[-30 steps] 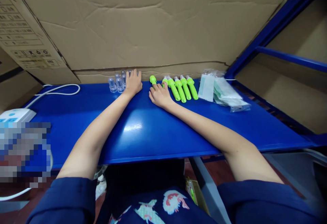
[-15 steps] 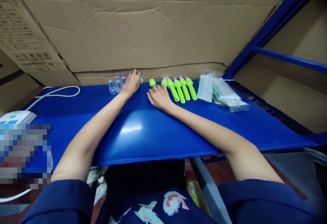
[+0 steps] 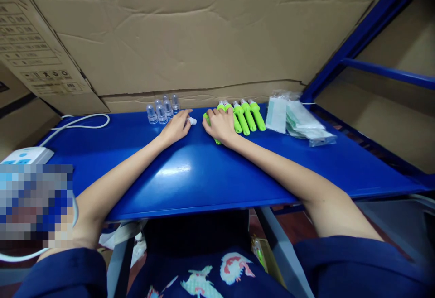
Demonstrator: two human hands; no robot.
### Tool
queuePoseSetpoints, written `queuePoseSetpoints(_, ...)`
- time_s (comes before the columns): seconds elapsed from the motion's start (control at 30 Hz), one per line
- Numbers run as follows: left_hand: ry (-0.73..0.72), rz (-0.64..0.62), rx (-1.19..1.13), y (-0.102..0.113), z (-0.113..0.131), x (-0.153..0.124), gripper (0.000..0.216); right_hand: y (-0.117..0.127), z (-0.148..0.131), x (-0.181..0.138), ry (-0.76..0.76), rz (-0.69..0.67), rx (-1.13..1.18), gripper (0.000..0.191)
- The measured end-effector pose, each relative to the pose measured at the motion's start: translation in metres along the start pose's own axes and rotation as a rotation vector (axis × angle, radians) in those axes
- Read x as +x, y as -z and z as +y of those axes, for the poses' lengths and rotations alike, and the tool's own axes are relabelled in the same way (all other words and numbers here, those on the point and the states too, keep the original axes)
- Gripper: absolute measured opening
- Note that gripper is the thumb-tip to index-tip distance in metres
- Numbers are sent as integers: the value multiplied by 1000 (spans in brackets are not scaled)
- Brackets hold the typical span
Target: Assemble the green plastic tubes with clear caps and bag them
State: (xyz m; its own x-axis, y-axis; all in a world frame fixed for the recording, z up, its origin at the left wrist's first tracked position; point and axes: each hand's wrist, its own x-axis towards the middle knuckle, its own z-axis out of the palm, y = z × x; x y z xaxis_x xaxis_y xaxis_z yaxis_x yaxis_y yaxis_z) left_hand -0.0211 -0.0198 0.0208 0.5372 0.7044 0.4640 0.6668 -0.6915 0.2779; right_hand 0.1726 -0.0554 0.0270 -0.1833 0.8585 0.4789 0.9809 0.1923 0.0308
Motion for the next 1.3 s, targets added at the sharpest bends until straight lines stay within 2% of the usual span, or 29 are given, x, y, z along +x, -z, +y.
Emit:
queuePoseSetpoints(0.13,-6,-96,204,3,9,-3,42,2,-2,-1,-35,-45,2,37)
queuePoseSetpoints(0.27,-20,-135,281,4,9,-6,44,1,-2,-1,-80,-79,-16,43)
queuePoseSetpoints(0.4,-13,-127,297,2,5,-7,43,1,-3,-1,-53,-155,-39,45)
queuePoseSetpoints(0.53,5,-118,276,3,4,-8,48,-2,-3,-1,11,-136,-1,47)
queuePoseSetpoints(0.7,10,-129,234,4,2,-9,47,-4,-3,0,37,-129,69,40)
queuePoseSetpoints(0.97,-32,-169,294,2,2,-7,36,-6,2,3,18,-211,275,38)
queuePoseSetpoints(1.13,-15,-171,251,-1,2,-9,35,-18,9,11,81,-170,422,36)
queuePoseSetpoints(1.3,54,-90,133,-2,2,-12,37,-13,20,17,220,-31,531,40)
